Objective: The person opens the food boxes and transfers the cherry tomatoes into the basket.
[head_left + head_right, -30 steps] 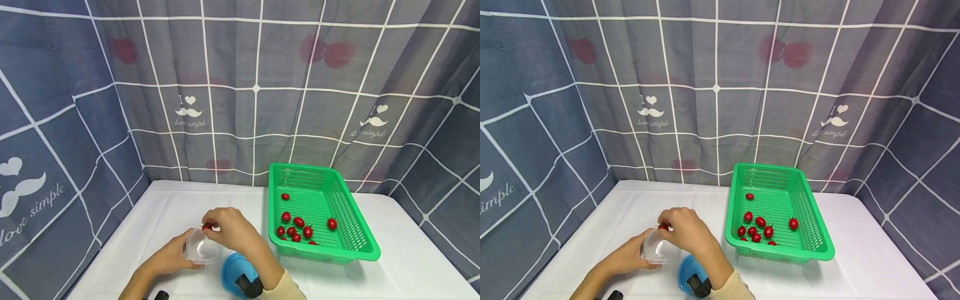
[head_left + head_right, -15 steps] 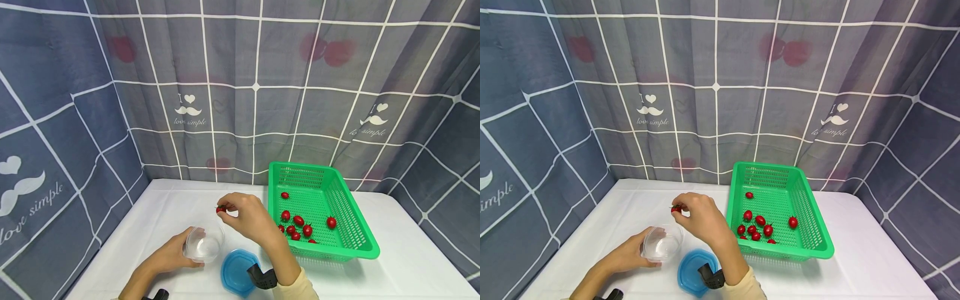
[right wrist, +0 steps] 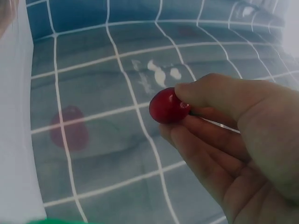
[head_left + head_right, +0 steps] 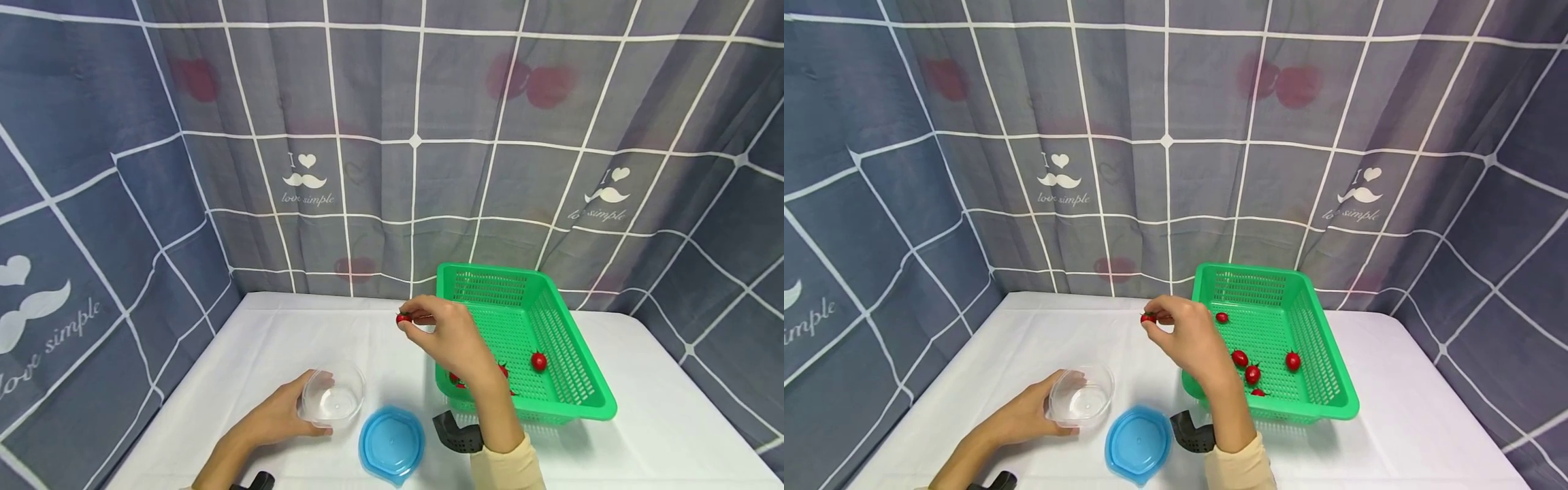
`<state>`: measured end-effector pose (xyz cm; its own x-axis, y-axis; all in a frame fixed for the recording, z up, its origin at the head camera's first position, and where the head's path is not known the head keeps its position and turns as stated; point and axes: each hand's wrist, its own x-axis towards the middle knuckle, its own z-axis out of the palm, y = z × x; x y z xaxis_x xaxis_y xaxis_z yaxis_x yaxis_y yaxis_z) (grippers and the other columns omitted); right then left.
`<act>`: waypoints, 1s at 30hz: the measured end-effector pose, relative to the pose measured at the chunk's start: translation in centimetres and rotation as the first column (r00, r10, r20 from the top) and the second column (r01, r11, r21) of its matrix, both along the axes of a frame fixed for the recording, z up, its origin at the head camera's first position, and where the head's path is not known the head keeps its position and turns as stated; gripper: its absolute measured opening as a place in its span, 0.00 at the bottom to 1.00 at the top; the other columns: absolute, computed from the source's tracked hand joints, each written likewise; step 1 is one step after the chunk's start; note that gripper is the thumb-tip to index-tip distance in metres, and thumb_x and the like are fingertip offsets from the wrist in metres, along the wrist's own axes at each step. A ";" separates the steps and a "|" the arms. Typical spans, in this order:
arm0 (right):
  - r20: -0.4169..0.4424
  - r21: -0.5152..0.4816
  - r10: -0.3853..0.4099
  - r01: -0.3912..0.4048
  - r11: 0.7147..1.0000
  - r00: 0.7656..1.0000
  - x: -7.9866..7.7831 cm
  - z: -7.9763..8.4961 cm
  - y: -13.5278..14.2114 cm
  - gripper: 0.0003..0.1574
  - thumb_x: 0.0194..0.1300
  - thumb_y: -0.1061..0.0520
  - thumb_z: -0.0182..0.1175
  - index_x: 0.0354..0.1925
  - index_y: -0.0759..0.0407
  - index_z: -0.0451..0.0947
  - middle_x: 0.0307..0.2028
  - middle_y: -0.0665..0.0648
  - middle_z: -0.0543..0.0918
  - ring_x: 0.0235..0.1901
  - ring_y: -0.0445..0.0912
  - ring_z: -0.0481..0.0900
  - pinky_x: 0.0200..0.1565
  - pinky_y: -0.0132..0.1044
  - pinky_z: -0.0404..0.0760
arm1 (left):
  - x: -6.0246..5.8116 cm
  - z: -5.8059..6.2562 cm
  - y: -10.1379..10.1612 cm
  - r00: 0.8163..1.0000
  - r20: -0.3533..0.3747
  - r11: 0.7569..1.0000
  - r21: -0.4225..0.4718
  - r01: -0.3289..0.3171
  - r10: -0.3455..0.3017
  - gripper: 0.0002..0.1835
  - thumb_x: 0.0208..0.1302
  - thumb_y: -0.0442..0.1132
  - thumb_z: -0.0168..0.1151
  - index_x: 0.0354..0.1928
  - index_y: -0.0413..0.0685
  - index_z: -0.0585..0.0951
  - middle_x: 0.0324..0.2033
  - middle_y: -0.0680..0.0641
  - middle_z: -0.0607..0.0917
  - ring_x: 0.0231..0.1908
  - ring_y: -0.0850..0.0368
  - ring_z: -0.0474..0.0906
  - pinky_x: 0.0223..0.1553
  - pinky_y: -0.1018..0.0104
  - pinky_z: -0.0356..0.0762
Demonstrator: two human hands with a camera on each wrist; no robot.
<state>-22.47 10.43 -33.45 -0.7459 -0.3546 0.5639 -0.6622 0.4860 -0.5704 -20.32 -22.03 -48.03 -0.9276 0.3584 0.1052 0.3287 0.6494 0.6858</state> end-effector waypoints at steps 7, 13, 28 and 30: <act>0.048 -0.019 -0.037 0.038 0.999 0.998 -1.2 -0.5 2.2 0.10 0.64 0.62 0.72 0.44 0.57 0.85 0.39 0.50 0.90 0.41 0.45 0.89 0.48 0.40 0.88 | -0.1 0.1 -0.1 1.000 -0.024 1.000 0.001 0.012 -0.012 0.51 0.44 0.59 0.84 0.70 0.51 0.72 0.64 0.51 0.80 0.65 0.44 0.75 0.65 0.46 0.72; 0.121 -0.018 -0.149 0.152 0.988 0.981 -1.6 -0.8 5.0 0.09 0.67 0.57 0.71 0.46 0.53 0.85 0.40 0.50 0.91 0.41 0.46 0.90 0.48 0.44 0.87 | 0.0 0.0 -0.1 0.999 -0.030 1.000 0.001 0.013 -0.013 0.52 0.43 0.60 0.84 0.70 0.51 0.72 0.64 0.53 0.81 0.65 0.46 0.75 0.66 0.50 0.72; 0.191 0.065 -0.300 0.293 0.954 0.935 -2.2 -1.5 8.3 0.12 0.70 0.55 0.67 0.50 0.56 0.84 0.45 0.56 0.89 0.46 0.52 0.89 0.50 0.50 0.86 | -0.1 -0.3 -0.2 0.997 -0.070 0.999 -0.013 0.031 -0.032 0.54 0.44 0.60 0.84 0.72 0.49 0.69 0.61 0.56 0.83 0.65 0.46 0.76 0.66 0.53 0.72; 0.196 0.070 -0.308 0.301 0.951 0.931 -2.2 -1.6 8.5 0.12 0.70 0.55 0.67 0.50 0.56 0.84 0.46 0.57 0.89 0.46 0.53 0.89 0.49 0.50 0.86 | -0.1 -0.3 -0.2 0.998 -0.064 1.000 -0.015 0.027 -0.028 0.54 0.44 0.60 0.84 0.72 0.48 0.70 0.62 0.56 0.82 0.65 0.46 0.76 0.67 0.52 0.72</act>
